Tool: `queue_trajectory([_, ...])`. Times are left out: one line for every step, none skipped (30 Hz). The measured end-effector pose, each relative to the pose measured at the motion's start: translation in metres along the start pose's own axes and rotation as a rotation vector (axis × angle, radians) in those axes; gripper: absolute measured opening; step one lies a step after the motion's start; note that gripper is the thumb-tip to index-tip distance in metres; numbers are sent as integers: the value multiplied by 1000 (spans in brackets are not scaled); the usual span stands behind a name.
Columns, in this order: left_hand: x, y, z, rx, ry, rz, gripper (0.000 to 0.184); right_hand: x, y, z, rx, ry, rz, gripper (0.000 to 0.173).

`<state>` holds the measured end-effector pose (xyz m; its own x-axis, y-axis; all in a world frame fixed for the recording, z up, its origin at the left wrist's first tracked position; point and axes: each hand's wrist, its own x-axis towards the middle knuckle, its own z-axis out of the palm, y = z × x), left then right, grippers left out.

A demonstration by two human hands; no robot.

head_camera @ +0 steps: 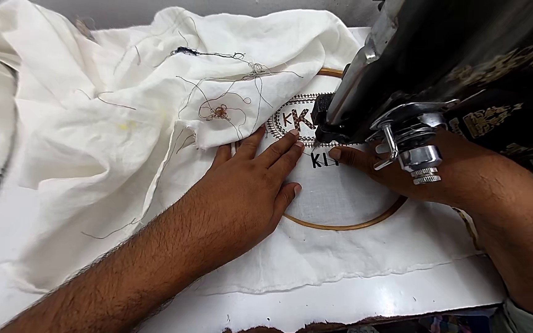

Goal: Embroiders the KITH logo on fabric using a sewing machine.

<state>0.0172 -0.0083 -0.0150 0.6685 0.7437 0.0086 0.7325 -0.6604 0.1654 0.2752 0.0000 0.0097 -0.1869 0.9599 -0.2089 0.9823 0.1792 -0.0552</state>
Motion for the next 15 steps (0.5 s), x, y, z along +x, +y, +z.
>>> queue_trajectory([0, 0, 0, 1, 1, 2, 61, 0, 0, 0, -2, 1, 0, 64])
queue_trajectory([0, 0, 0, 2, -1, 1, 61, 0, 0, 0, -4, 0, 1, 64])
queue_trajectory([0, 0, 0, 2, -4, 0, 61, 1, 0, 1, -8, -1, 1, 65])
queue_trajectory([0, 0, 0, 0, -9, -2, 61, 0, 0, 1, -7, 3, -1, 65])
queue_trajectory([0, 0, 0, -4, -9, -2, 61, -1, 0, 1, -1, 12, -4, 65])
queue_trajectory([0, 0, 0, -5, -5, 1, 61, -1, 1, 1, 8, 22, -7, 66])
queue_trajectory([0, 0, 0, -4, -1, 4, 61, -1, 1, 1, 5, 31, -13, 65])
queue_trajectory([0, 0, 0, -3, 2, 7, 61, 0, 2, 2, -4, 37, -21, 65])
queue_trajectory([0, 0, 0, -3, 2, 8, 61, 0, 2, 1, -6, 38, -26, 64])
queue_trajectory([0, 0, 0, -2, 1, 7, 61, 0, 2, -2, 6, 49, -27, 63])
queue_trajectory([0, 0, -1, 0, -3, 4, 61, -2, 1, -5, 32, 78, -24, 59])
queue_trajectory([0, 0, -1, 0, -6, 4, 61, -5, 1, -9, 82, 148, -16, 48])
queue_trajectory([0, 0, -1, -4, 2, 7, 61, -9, -1, -13, 156, 263, -2, 38])
queue_trajectory([0, 0, -1, -7, 9, 6, 60, -11, -4, -19, 239, 322, 65, 36])
queue_trajectory([0, 0, -1, -6, 14, 8, 60, -10, -3, -21, 286, 400, 109, 33])
